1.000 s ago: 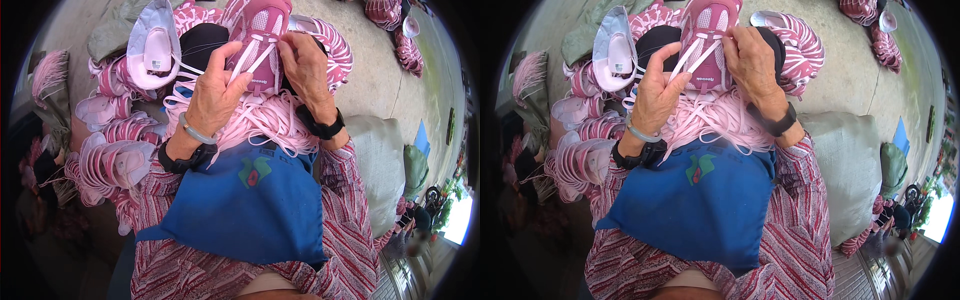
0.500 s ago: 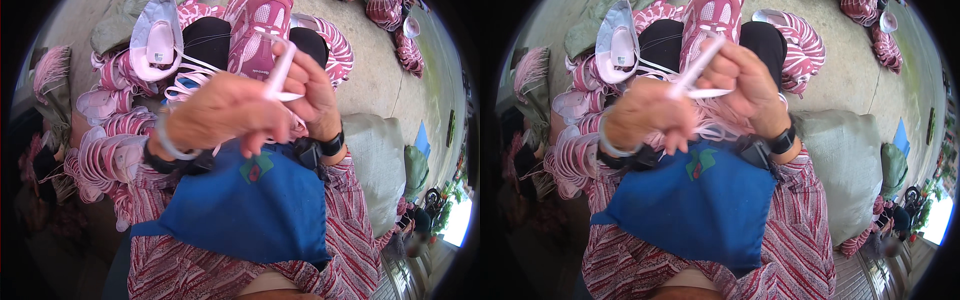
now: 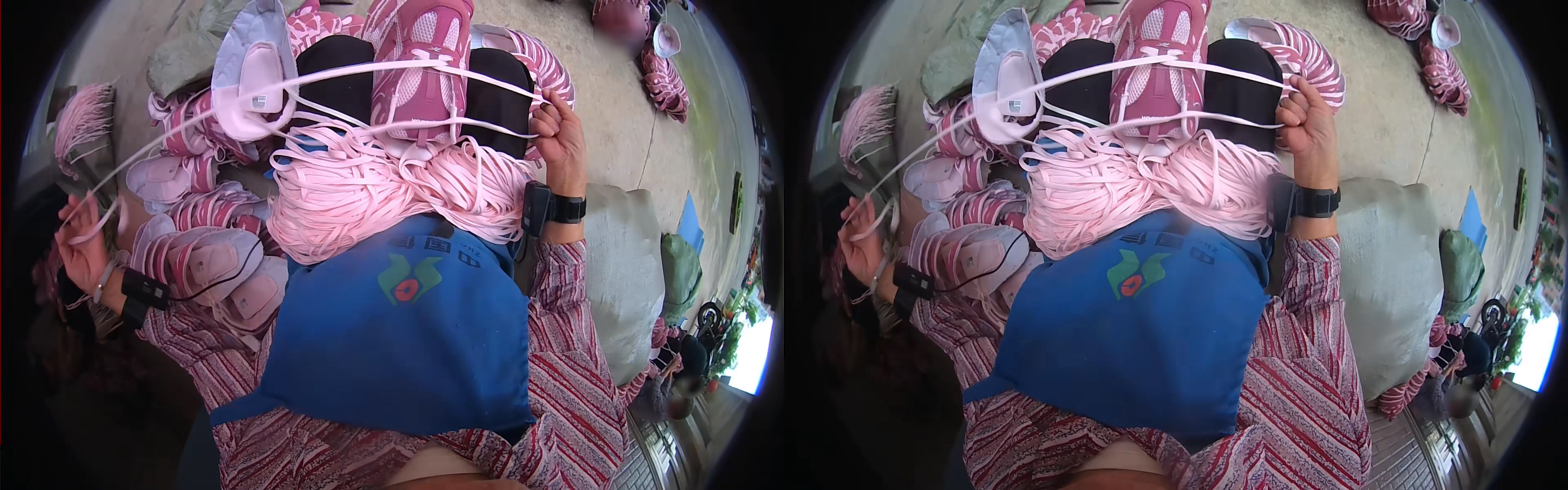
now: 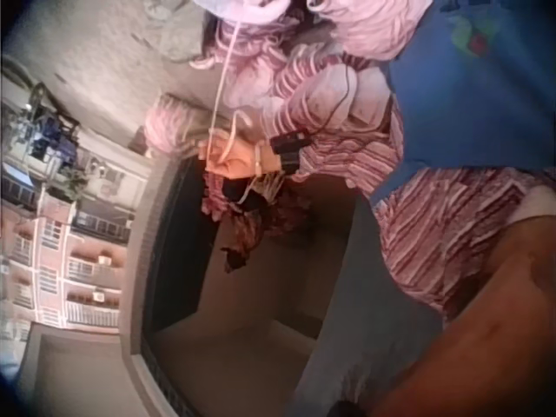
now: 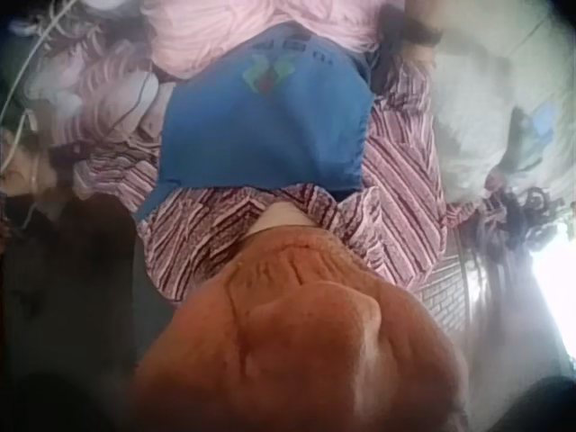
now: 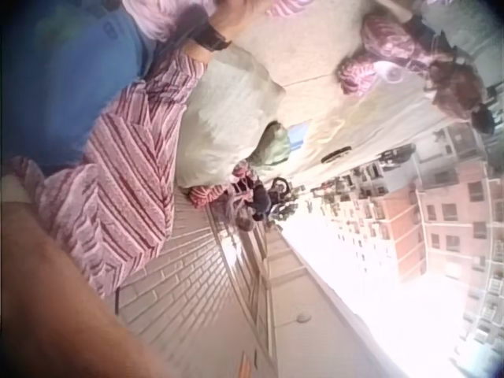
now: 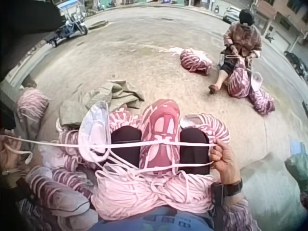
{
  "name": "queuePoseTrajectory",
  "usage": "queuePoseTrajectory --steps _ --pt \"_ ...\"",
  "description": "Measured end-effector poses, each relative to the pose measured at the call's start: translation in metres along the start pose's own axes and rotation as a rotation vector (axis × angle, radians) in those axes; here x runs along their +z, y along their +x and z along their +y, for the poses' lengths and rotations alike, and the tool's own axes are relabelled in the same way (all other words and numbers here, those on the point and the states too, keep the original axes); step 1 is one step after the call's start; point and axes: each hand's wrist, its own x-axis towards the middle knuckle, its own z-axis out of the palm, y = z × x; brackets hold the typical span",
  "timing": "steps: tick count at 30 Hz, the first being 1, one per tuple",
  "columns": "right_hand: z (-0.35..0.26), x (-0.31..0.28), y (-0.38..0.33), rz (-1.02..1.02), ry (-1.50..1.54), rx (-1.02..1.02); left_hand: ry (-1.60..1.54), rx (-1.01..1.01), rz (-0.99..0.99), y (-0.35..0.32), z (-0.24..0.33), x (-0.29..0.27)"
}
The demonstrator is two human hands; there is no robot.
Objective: The person is lacing a pink sneaker while sitting outdoors with a large pile of shoe components.
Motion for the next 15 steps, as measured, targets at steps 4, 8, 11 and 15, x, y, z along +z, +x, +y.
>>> queuePoseTrajectory --steps 4,8,11,15 --pt "-0.011 -0.004 0.012 0.059 -0.057 -0.117 0.046 0.222 0.2 -0.021 0.077 -0.053" --pt "-0.027 0.002 0.027 0.182 -0.19 -0.207 0.127 0.608 0.524 -0.045 0.107 -0.062" --pt "-0.045 0.003 0.037 0.224 -0.473 -0.467 0.016 0.589 0.392 -0.054 0.108 -0.053" --pt "-0.06 0.007 0.044 0.269 -0.869 -0.679 -0.023 0.417 0.084 -0.048 0.101 -0.038"
